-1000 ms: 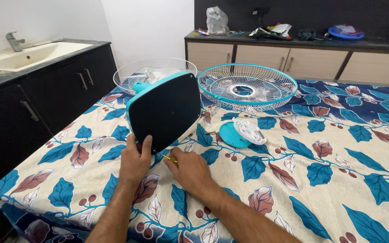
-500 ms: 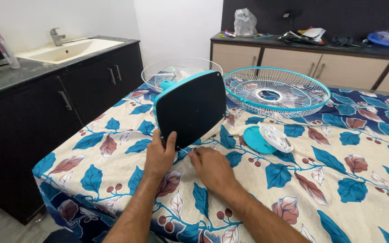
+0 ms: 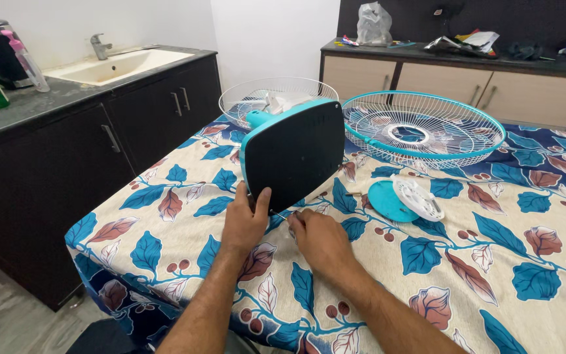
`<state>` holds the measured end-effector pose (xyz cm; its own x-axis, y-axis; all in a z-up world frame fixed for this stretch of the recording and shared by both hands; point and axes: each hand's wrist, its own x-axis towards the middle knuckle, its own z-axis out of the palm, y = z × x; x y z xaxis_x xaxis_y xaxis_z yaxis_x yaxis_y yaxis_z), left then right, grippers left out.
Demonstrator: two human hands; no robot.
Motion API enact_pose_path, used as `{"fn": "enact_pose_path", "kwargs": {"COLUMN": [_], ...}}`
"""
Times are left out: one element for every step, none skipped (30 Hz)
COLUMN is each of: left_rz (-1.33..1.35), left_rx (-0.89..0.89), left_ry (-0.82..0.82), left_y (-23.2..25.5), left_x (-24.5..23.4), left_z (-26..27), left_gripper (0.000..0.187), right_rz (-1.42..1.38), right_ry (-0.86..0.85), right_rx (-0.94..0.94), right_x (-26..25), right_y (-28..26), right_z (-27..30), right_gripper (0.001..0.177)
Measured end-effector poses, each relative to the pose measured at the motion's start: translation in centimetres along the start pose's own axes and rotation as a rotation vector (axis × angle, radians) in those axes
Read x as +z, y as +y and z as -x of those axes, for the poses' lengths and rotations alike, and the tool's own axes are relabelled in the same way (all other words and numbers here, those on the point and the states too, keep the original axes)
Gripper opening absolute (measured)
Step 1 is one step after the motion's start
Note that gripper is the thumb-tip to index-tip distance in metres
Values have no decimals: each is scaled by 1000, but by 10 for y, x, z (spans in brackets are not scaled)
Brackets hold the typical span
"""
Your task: The person uses a screwdriver to remove screws from a teal and white pedestal fan. They detach the front grille, remove the fan blade, and then unscrew and remove the rear cover from the fan's base, exposing the internal components.
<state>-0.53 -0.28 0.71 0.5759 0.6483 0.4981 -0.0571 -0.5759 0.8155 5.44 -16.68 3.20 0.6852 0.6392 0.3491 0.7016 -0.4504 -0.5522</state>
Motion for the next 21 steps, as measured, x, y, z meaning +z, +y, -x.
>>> {"fn": "enact_pose_path", "kwargs": {"left_rz": [-15,-22,-28,-34,-37,-39,-40,-39,-38,-38,-38,-38,-35,-16,6,28,39,51,61,75,89], "left_rx": [12,18,23,28,26,25,28,31,32,34,30,26,29,33,33,33,47,61,80,81,87], "left_ry": [-3,-7,-12,-18,-15,-12,-7,-11,-16,-21,-19,-17,-15,-16,-16,-16,-18,-19,-18,-16,-13], "left_y": [0,-1,-1,-2,-2,-2,-1,0,0,0,0,0,1,1,1,0,-1,-3,-4,-5,-5], "left_x": [0,0,1,2,1,1,1,1,1,1,1,0,1,1,2,2,3,3,3,2,2], "left_z": [0,-1,0,0,1,2,0,-1,-1,0,3,5,3,1,0,-1,1,1,1,2,1], "left_gripper": [40,40,40,40,40,39,38,39,39,39,39,38,37,36,35,35,34,34,34,33,33], "right_rz": [-14,17,49,81,69,57,47,80,114,148,153,158,165,109,56,3,13,24,32,33,35], "right_ry": [25,1,-23,-48,-66,-84,-96,-89,-85,-80,-92,-104,-109,-59,-12,35,29,23,21,25,34], "right_rx": [-28,-15,0,15,18,20,20,8,-3,-15,20,55,89,26,-38,-101,-135,-170,-208,-197,-189], "right_x": [1,3,5,6,7,8,7,5,3,1,-1,-5,-9,-9,-9,-7,-3,3,9,15,20], "right_y": [1,2,3,4,4,3,3,3,4,5,8,11,14,15,17,18,18,15,11,7,4], "right_z": [0,0,-1,-1,0,0,-3,-4,-4,-5,-7,-10,-13,-16,-18,-19,-20,-22,-25,-24,-25], "right_gripper": [31,32,35,38,38,38,38,41,43,46,42,39,38,36,33,31,31,30,30,29,28]}}
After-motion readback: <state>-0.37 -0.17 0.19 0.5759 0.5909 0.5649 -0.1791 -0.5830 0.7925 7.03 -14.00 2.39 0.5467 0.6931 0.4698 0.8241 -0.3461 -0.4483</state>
